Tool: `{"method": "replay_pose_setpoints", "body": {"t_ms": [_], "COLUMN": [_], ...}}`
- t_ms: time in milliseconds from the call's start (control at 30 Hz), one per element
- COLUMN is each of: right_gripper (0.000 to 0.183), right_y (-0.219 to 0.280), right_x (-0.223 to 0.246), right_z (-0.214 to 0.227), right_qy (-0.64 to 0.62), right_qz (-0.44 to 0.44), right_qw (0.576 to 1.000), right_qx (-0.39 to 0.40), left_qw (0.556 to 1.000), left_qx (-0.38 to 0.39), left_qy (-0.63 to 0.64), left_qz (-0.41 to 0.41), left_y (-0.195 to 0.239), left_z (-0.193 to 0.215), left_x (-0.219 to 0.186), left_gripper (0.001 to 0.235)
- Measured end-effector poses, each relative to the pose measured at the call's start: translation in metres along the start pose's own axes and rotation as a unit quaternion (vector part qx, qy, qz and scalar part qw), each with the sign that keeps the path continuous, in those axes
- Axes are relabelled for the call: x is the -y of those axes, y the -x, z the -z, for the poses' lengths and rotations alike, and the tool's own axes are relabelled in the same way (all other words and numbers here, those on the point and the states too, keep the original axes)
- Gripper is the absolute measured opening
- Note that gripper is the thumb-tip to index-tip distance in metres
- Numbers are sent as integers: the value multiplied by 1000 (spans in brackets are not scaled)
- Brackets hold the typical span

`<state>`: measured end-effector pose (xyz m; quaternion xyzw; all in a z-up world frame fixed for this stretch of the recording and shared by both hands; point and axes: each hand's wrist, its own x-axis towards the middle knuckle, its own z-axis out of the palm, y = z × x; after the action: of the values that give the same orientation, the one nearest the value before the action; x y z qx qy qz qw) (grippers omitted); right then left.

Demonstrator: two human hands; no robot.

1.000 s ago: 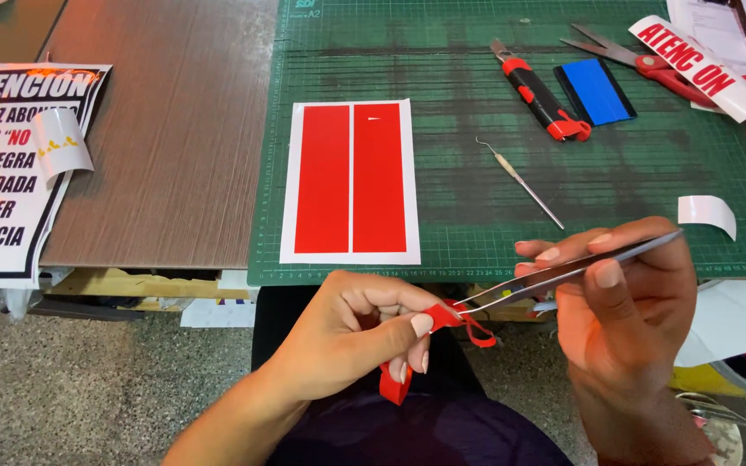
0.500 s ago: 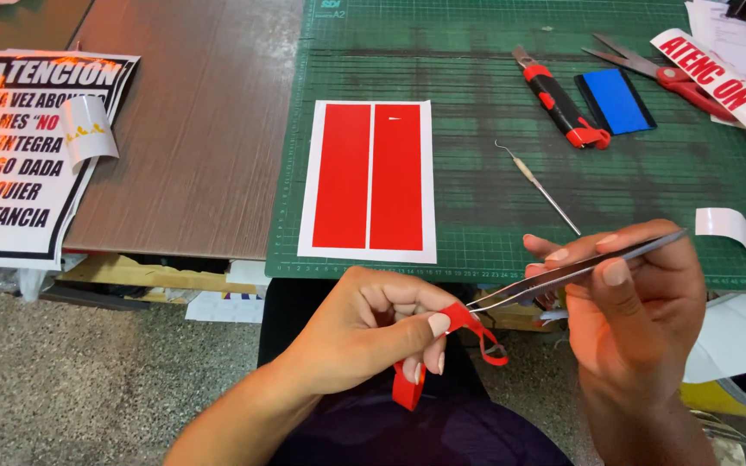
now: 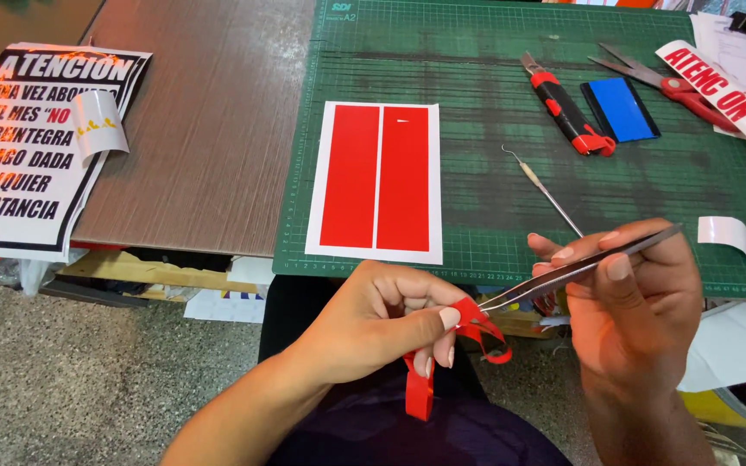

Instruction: Weeding excess vinyl from cut stickers and preparing signs on a cutting mat

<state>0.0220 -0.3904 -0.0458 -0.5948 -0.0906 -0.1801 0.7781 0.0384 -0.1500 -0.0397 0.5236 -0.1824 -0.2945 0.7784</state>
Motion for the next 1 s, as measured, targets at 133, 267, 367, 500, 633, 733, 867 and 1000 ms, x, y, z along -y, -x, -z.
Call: {"method": "replay_pose_setpoints", "body": {"t_ms": [133,267,367,500,633,733,867,1000], "right_gripper": [17,18,19,19,20,21,22,23], "right_y": [-1,-1,-1,-1,-1,0,5,6], "right_x": [1,2,2,4,0,0,-4,-20], "right_z": [0,-2,-2,-5,0,-2,-2,8], "right_qy": [2,7,1,8,1,-3,34,6], "right_qz": [-3,-6,-3,-5,4,12,37,95], "right_qw": [1000,1000,1000,1000,1000,1000,999,995], "right_qx": [0,-1,1,5,14,10,4,2], "left_qw": [1000,1000,999,1000,1000,999,989,953], "left_qx": [-4,4,15,6,5,26,32,16], "left_qy": [-4,-25,-20,-18,-13,34,134,280], "left_qz": [10,-10,-20,-12,2,14,46,113], "left_y": [0,1,1,1,1,1,-2,-4], "left_z": [-1,1,1,0,-1,3,1,-1], "left_x": [0,-1,-1,-1,-3,2,2,8], "left_gripper": [22,18,22,19,19,20,18,18]}}
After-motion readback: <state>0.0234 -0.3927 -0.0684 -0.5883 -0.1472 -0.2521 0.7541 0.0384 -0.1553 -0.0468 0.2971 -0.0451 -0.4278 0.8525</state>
